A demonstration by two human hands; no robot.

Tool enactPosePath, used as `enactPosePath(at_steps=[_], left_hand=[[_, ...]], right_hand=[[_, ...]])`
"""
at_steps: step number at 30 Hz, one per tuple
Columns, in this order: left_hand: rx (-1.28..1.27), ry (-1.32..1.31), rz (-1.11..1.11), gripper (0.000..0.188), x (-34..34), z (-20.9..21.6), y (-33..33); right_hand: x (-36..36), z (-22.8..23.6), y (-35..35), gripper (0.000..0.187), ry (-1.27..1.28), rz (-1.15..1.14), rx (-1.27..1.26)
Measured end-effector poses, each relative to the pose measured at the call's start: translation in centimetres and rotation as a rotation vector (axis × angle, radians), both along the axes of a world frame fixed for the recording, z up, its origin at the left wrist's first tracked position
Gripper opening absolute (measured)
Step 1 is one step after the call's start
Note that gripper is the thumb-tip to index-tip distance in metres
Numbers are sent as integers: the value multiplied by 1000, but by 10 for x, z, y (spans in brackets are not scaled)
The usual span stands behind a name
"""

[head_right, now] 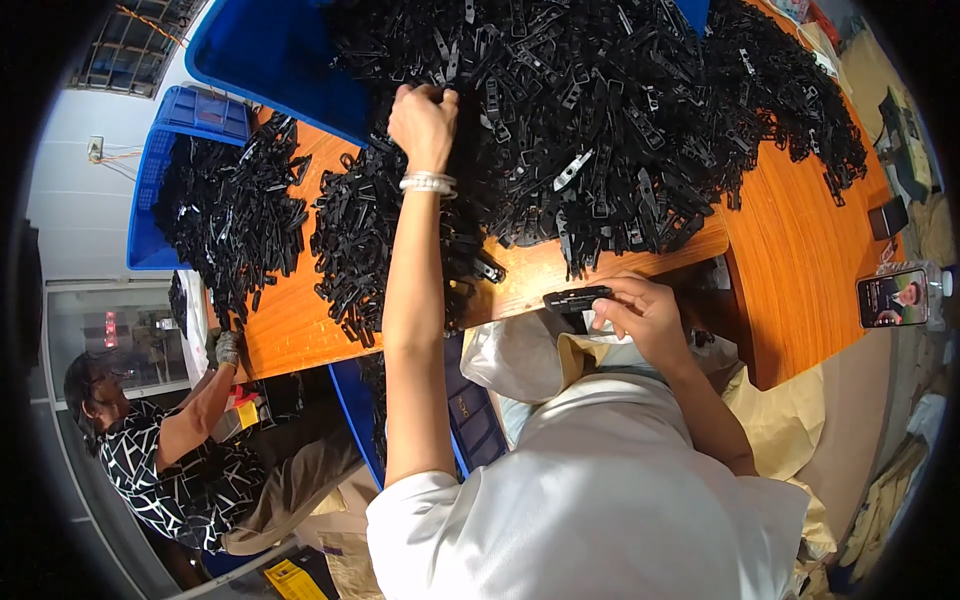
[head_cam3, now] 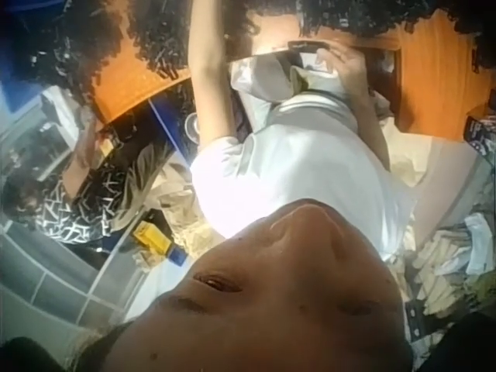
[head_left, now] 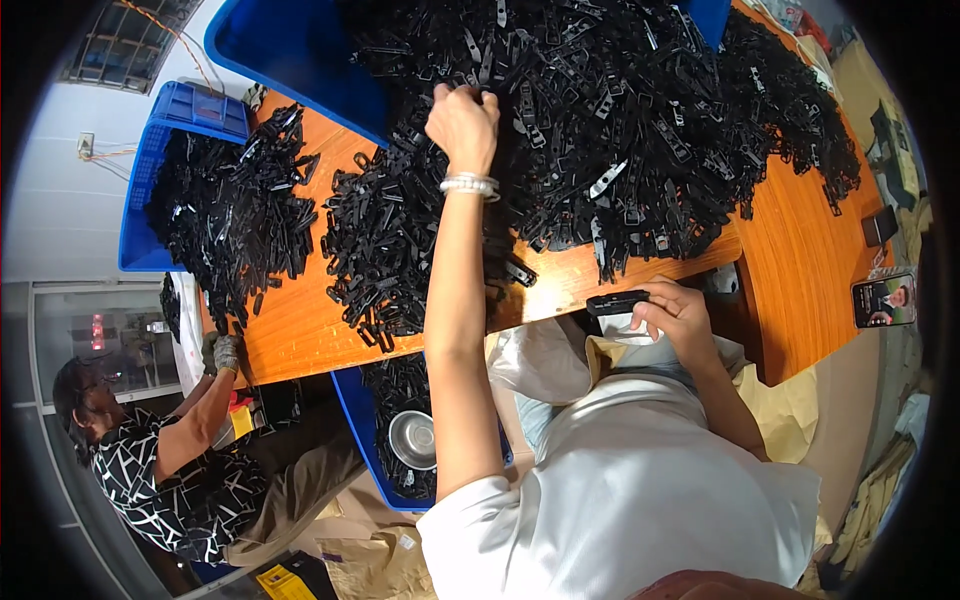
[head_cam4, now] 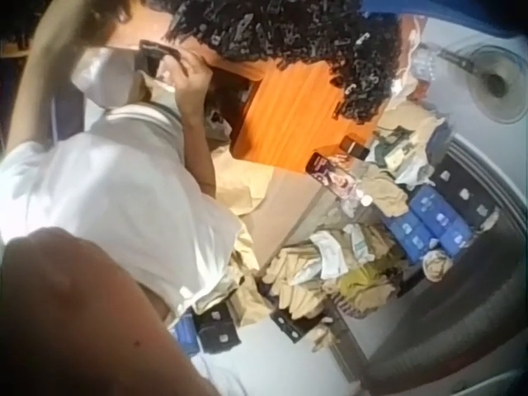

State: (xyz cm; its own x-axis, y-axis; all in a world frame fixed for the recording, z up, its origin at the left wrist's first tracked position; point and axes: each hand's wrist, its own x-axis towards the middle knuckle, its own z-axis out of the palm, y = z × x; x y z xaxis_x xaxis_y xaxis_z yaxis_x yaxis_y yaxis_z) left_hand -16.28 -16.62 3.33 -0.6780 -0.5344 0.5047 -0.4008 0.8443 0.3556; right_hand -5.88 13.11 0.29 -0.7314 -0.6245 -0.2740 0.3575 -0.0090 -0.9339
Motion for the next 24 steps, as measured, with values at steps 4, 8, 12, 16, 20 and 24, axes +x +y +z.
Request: enactPosePath(at_steps=[4, 8, 12, 16, 20, 24], left_hand=[[-10, 286, -126, 19, 33, -6, -14], [956, 293, -347, 6, 79, 11, 18], [1285, 60, -594, 19, 125, 10, 51], [1643, 116, -824, 29, 144, -3, 77], [1923, 291, -687, 30, 148, -18, 97], [1663, 194, -693, 24, 153, -22, 93]], right_hand=[[1, -4, -8, 21, -1, 18, -53], [-7, 2, -12, 21, 79, -28, -94], [-27, 12, -16, 21, 356, -33, -218], [-32, 25, -28, 21, 379, 63, -277], [-28, 21, -26, 22, 305, 86, -214], [-26, 17, -20, 21, 299, 132, -196]])
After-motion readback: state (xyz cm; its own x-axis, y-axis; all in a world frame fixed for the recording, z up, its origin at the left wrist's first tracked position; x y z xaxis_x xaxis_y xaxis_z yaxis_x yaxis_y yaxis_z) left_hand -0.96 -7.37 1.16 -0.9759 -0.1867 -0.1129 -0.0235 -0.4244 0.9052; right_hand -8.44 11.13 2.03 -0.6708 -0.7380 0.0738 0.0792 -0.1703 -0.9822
